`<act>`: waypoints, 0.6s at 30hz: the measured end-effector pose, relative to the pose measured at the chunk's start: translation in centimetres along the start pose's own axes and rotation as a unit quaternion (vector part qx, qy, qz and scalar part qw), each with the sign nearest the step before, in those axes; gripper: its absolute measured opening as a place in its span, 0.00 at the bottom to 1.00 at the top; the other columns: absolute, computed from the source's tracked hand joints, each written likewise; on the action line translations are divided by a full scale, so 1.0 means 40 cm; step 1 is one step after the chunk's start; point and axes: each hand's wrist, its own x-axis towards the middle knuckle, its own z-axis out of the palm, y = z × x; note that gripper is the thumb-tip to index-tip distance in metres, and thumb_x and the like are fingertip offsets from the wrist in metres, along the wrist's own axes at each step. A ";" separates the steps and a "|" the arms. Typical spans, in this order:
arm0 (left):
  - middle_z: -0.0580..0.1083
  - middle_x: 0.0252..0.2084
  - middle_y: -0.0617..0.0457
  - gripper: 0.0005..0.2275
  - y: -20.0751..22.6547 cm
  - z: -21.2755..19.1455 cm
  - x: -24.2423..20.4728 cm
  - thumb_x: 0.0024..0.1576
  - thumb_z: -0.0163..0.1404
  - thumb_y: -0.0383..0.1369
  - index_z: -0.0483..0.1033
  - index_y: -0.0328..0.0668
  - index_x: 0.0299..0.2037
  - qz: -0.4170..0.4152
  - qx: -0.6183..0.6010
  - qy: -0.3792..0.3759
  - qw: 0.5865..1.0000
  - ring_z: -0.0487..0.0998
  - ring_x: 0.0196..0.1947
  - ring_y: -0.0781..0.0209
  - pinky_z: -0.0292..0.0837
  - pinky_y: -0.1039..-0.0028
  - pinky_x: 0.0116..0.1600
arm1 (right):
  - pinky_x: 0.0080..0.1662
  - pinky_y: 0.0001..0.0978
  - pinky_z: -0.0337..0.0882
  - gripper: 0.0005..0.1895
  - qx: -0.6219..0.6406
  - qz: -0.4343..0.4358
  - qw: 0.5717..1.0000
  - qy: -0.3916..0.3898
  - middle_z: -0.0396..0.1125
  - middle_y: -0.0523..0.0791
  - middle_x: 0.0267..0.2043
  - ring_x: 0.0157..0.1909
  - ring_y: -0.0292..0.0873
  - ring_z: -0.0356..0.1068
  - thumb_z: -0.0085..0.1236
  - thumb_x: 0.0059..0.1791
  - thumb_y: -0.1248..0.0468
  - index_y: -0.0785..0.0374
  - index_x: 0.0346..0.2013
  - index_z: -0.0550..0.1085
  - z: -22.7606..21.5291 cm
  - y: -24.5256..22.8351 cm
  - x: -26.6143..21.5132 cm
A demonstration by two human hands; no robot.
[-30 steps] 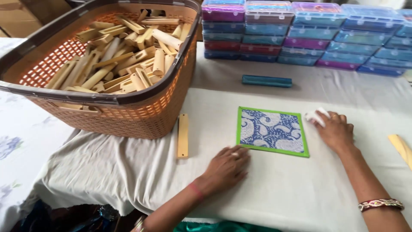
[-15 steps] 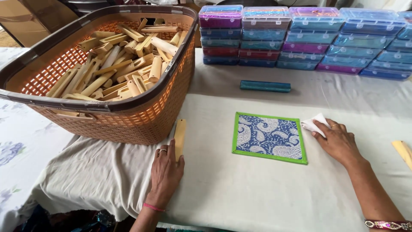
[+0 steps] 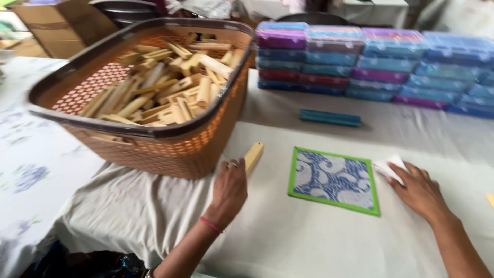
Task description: Wiping and assembling small wooden components at a workshop table.
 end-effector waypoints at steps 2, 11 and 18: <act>0.73 0.50 0.34 0.19 0.006 -0.053 -0.025 0.56 0.52 0.26 0.67 0.24 0.57 0.047 -0.027 -0.002 0.999 0.72 0.52 0.39 0.74 0.57 0.52 | 0.68 0.56 0.61 0.31 -0.014 0.004 1.000 0.000 0.50 0.43 0.78 0.76 0.50 0.51 0.38 0.52 0.37 0.30 0.70 0.60 0.032 0.024 0.013; 0.78 0.48 0.43 0.18 -0.053 -0.581 0.195 0.59 0.54 0.40 0.75 0.38 0.55 0.114 -0.003 0.041 0.993 0.81 0.38 0.49 0.80 0.61 0.41 | 0.69 0.48 0.70 0.33 -0.150 -0.006 0.989 -0.014 0.53 0.45 0.76 0.73 0.50 0.60 0.37 0.50 0.34 0.29 0.70 0.61 0.280 0.195 0.141; 0.46 0.74 0.36 0.47 -0.443 -0.546 0.503 0.55 0.52 0.60 0.37 0.49 0.76 -0.162 0.177 -0.249 0.938 0.59 0.68 0.38 0.62 0.48 0.65 | 0.62 0.55 0.74 0.29 0.162 -0.055 0.977 0.131 0.59 0.58 0.73 0.68 0.59 0.66 0.52 0.47 0.48 0.50 0.62 0.73 0.517 0.328 0.184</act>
